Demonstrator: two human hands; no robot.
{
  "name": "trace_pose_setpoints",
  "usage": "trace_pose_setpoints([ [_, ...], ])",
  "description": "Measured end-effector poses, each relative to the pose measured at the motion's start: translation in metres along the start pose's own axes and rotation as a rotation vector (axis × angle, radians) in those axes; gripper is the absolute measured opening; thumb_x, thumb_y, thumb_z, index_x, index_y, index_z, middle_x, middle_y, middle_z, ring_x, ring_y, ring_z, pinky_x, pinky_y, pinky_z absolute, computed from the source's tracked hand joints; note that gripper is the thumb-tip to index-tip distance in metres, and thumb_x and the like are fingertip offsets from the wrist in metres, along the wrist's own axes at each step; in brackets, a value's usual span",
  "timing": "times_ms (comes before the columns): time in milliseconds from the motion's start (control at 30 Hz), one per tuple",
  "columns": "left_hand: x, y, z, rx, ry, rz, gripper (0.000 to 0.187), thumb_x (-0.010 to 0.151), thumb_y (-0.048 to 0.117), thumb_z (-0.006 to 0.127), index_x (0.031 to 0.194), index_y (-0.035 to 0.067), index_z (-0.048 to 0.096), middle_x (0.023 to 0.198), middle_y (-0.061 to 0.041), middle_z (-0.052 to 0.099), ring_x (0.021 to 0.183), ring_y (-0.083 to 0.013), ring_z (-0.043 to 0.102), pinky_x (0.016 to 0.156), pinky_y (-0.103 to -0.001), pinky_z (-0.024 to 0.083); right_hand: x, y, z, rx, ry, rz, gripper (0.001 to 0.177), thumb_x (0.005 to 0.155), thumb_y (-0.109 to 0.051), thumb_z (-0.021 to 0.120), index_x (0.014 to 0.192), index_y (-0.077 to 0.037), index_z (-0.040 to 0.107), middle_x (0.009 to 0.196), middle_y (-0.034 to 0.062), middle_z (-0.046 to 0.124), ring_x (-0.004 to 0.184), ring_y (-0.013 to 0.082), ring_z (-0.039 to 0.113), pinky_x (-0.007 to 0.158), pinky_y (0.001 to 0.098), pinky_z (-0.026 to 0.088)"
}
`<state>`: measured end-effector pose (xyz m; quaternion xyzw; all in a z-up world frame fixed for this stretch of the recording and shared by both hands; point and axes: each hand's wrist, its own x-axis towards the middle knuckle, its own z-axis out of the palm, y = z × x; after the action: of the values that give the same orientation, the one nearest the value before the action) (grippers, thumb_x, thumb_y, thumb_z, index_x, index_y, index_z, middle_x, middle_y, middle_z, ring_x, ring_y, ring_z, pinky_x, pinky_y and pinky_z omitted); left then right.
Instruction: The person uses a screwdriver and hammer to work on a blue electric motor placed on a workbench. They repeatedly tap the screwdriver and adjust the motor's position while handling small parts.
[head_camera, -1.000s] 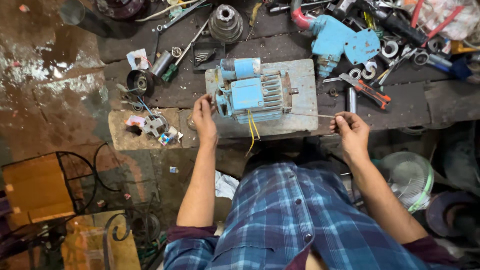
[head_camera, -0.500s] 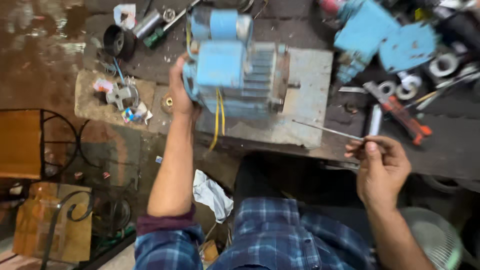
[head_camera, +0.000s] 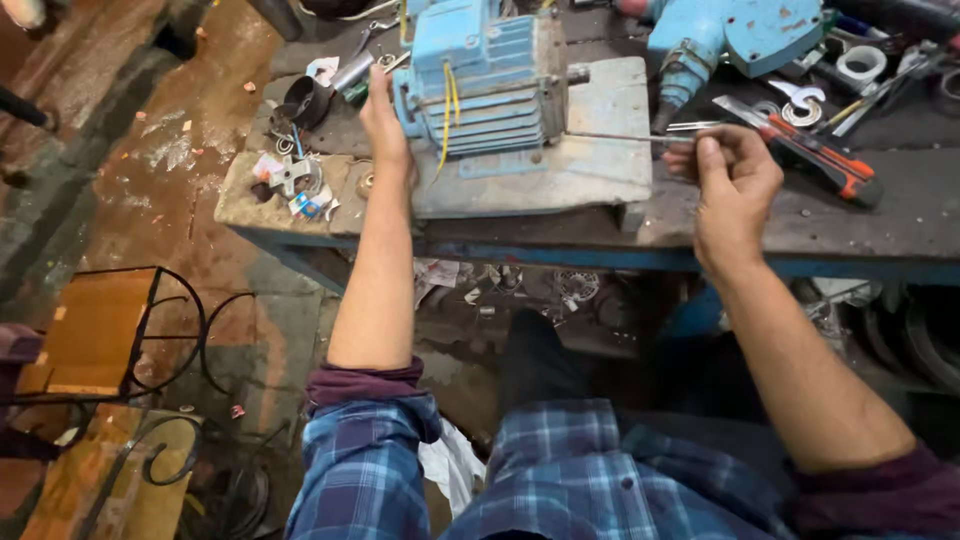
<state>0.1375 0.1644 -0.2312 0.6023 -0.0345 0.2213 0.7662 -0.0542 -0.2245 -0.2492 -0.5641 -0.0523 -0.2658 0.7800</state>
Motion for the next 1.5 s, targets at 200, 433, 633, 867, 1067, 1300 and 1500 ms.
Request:
trace_pose_setpoints([
  [200, -0.044, 0.009, -0.063, 0.425, 0.378, 0.257, 0.060, 0.102, 0.055, 0.049, 0.092, 0.002, 0.073, 0.080, -0.004, 0.074, 0.073, -0.0136, 0.068, 0.068, -0.031, 0.056, -0.014, 0.005, -0.003, 0.013, 0.011, 0.031, 0.008, 0.115, -0.004, 0.056, 0.120, 0.003, 0.058, 0.105, 0.0133, 0.071, 0.093, 0.0215, 0.074, 0.089, 0.0347, 0.062],
  [433, -0.052, 0.005, -0.140, 0.793, 0.536, 0.370, 0.053, 0.105, 0.049, 0.055, 0.081, 0.003, 0.067, 0.069, -0.009, 0.066, 0.061, -0.0214, 0.060, 0.061, -0.041, 0.046, -0.001, 0.018, -0.022, 0.061, 0.009, 0.163, 0.009, 0.115, -0.007, 0.057, 0.119, 0.000, 0.059, 0.105, 0.0159, 0.073, 0.090, 0.0229, 0.074, 0.086, 0.0357, 0.062],
  [633, -0.044, -0.016, -0.144, 1.007, 0.488, 0.323, 0.058, 0.100, 0.052, 0.061, 0.073, 0.002, 0.068, 0.061, -0.015, 0.063, 0.056, -0.0335, 0.060, 0.057, -0.047, 0.042, 0.022, 0.021, -0.030, 0.066, -0.039, 0.288, 0.008, 0.116, -0.007, 0.056, 0.118, -0.001, 0.059, 0.105, 0.0150, 0.073, 0.092, 0.0233, 0.075, 0.086, 0.0348, 0.063],
  [867, -0.050, -0.018, -0.143, 0.971, 0.515, 0.316, 0.059, 0.099, 0.052, 0.060, 0.073, 0.000, 0.065, 0.063, -0.017, 0.066, 0.058, -0.0371, 0.062, 0.058, -0.050, 0.044, 0.039, 0.040, -0.036, 0.086, 0.002, 0.306, 0.006, 0.120, -0.006, 0.059, 0.122, -0.001, 0.060, 0.106, 0.0141, 0.073, 0.095, 0.0231, 0.076, 0.091, 0.0358, 0.066],
  [1067, -0.049, -0.012, -0.136, 1.022, 0.513, 0.333, 0.057, 0.099, 0.052, 0.062, 0.072, 0.002, 0.067, 0.065, -0.016, 0.068, 0.060, -0.0371, 0.065, 0.057, -0.049, 0.046, 0.036, 0.031, -0.033, 0.006, -0.151, 0.205, 0.004, 0.121, 0.000, 0.058, 0.121, 0.001, 0.062, 0.104, 0.0145, 0.072, 0.092, 0.0200, 0.073, 0.089, 0.0307, 0.061],
  [1300, -0.052, -0.012, -0.136, 1.038, 0.532, 0.217, 0.057, 0.098, 0.051, 0.062, 0.073, 0.000, 0.066, 0.065, -0.018, 0.068, 0.062, -0.0397, 0.066, 0.060, -0.051, 0.046, 0.043, 0.013, -0.018, -0.591, -0.240, 0.112, 0.009, 0.110, 0.005, 0.064, 0.114, 0.005, 0.072, 0.099, 0.0089, 0.072, 0.088, 0.0122, 0.066, 0.079, 0.0259, 0.055],
  [1500, -0.052, -0.012, -0.138, 1.062, 0.552, 0.337, 0.053, 0.098, 0.051, 0.062, 0.075, 0.003, 0.069, 0.070, -0.017, 0.071, 0.066, -0.0399, 0.067, 0.061, -0.050, 0.048, 0.056, 0.006, -0.018, -0.639, -0.403, 0.074, 0.007, 0.113, 0.003, 0.062, 0.117, 0.007, 0.067, 0.095, 0.0098, 0.068, 0.081, 0.0120, 0.064, 0.072, 0.0257, 0.052],
])
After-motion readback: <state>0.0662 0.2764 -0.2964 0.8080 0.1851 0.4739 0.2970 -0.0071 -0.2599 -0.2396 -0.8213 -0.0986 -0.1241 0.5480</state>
